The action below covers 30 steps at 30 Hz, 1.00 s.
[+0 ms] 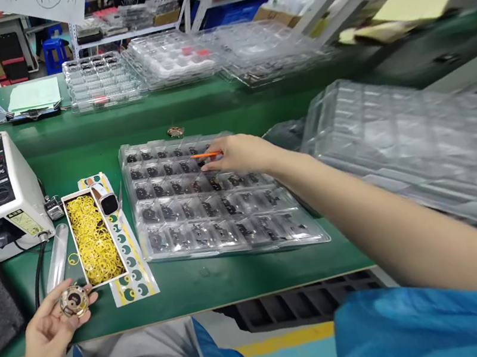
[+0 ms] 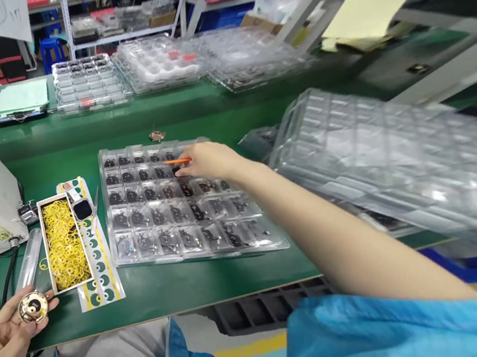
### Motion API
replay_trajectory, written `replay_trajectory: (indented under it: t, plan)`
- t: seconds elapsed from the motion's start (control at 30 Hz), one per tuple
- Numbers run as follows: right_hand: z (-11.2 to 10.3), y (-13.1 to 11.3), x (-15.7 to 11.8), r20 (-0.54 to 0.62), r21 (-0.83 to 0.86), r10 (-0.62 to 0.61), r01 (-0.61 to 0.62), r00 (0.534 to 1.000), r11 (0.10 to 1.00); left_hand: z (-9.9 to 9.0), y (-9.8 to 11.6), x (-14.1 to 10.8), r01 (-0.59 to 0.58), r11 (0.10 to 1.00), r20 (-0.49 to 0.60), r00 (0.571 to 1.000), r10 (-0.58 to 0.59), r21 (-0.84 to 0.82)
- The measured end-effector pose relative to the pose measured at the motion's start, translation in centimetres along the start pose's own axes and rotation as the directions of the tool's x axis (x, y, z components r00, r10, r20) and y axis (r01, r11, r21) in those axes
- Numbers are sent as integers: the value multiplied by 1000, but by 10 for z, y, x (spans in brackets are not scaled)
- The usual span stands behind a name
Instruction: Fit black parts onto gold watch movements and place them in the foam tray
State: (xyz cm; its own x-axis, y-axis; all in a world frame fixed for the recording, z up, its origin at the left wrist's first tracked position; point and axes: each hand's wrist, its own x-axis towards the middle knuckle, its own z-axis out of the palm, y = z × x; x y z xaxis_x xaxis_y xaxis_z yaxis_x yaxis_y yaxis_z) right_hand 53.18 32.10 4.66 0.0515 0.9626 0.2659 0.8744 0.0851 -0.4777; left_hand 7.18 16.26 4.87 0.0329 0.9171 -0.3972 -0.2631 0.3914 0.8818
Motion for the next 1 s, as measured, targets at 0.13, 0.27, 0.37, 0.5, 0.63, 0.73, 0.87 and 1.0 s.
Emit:
replay_trajectory:
  t: [0.13, 0.27, 0.37, 0.5, 0.63, 0.73, 0.87, 1.0]
  plan:
    - [6, 3, 0, 94, -32, 114, -111, 989, 993, 18, 1, -1, 4, 1000, -17, 1000, -4, 17]
    - [1, -34, -8, 134, 65, 143, -153, 981, 986, 32, 1, 1, 33, 999, 50, 998, -33, 15]
    - [6, -100, -23, 292, 338, -24, -80, 956, 938, 40, 2, 7, 10, 1000, 127, 992, -9, -4]
    - [22, -195, -51, 380, 629, -310, 3, 871, 778, 51, 5, 19, -100, 995, 174, 980, 98, 3]
    - [41, -240, -69, 424, 723, -353, -77, 834, 686, 58, 10, 28, -198, 978, 102, 976, 190, 68]
    - [55, -247, -74, 458, 708, -332, -113, 825, 697, 57, 14, 29, -270, 948, 41, 963, 267, 166]
    - [65, -247, -74, 453, 660, -328, -65, 829, 749, 51, 16, 25, -307, 929, 18, 950, 310, 205]
    - [74, -238, -60, 363, 607, -333, 50, 870, 793, 43, 15, 22, -288, 932, 6, 956, 294, 221]
